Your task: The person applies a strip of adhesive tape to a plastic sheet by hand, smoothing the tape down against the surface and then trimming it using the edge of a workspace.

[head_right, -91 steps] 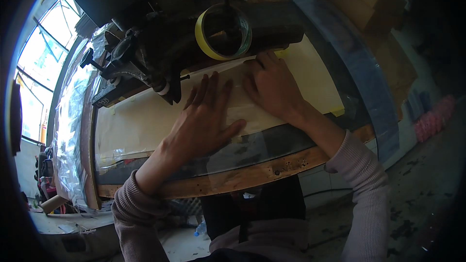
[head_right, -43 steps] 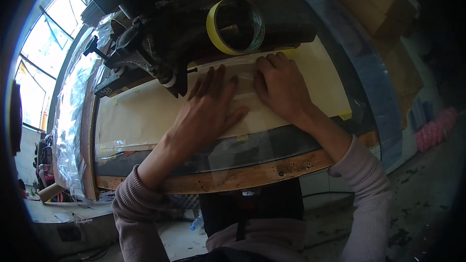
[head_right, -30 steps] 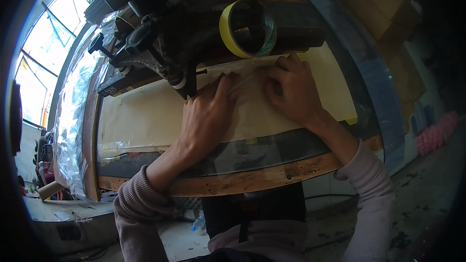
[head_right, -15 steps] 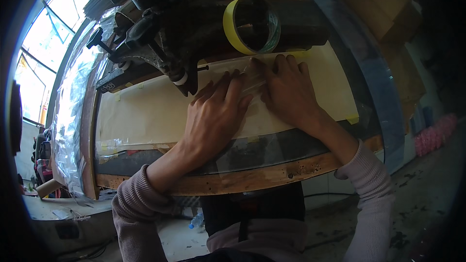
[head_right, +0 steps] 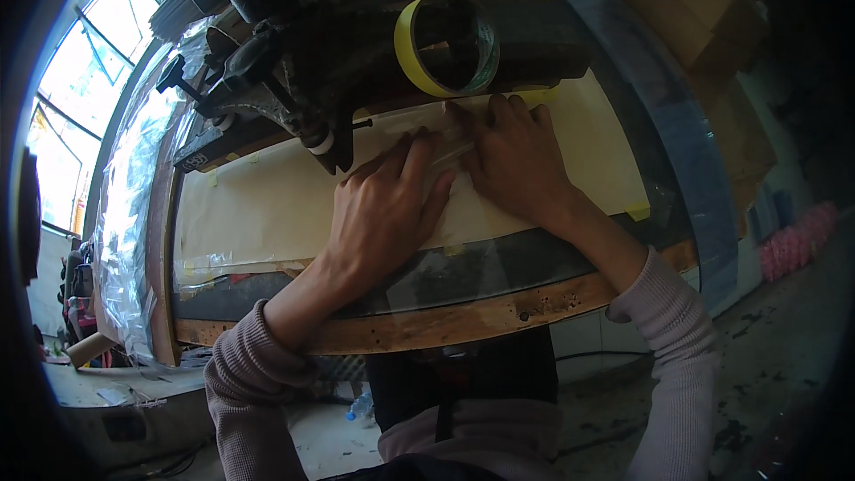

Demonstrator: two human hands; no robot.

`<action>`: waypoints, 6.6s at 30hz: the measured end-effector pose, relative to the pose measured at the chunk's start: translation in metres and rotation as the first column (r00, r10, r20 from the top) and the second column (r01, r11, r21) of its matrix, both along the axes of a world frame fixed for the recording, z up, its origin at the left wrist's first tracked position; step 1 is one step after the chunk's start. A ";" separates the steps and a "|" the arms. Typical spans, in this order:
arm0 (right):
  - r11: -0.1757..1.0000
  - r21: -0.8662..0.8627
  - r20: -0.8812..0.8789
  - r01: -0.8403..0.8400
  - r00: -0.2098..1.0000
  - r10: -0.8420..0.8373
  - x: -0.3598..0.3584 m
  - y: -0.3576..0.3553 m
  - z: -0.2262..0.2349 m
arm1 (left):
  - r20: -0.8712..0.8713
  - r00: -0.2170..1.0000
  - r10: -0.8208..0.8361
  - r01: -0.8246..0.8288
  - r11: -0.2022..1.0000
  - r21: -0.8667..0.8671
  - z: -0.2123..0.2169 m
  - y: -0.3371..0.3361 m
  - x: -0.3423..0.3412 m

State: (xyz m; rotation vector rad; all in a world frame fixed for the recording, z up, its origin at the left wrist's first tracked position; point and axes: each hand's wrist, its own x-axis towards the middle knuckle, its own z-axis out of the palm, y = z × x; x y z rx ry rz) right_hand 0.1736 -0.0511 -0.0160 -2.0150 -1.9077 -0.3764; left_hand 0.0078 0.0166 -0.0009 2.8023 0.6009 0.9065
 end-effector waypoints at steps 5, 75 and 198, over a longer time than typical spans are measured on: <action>0.999 -0.018 -0.042 -0.037 0.998 0.036 0.002 0.000 0.001 | -0.006 1.000 0.004 -0.004 1.000 0.024 -0.001 -0.003 -0.001; 0.958 0.240 -0.962 -0.159 0.094 0.257 -0.067 -0.122 0.093 | 0.580 0.814 -0.029 0.536 0.419 -0.733 0.047 -0.087 -0.095; 0.964 0.097 -0.909 -0.246 -0.416 -0.014 -0.136 -0.181 0.024 | 0.538 0.843 -0.001 0.261 0.875 -0.407 0.004 -0.158 -0.124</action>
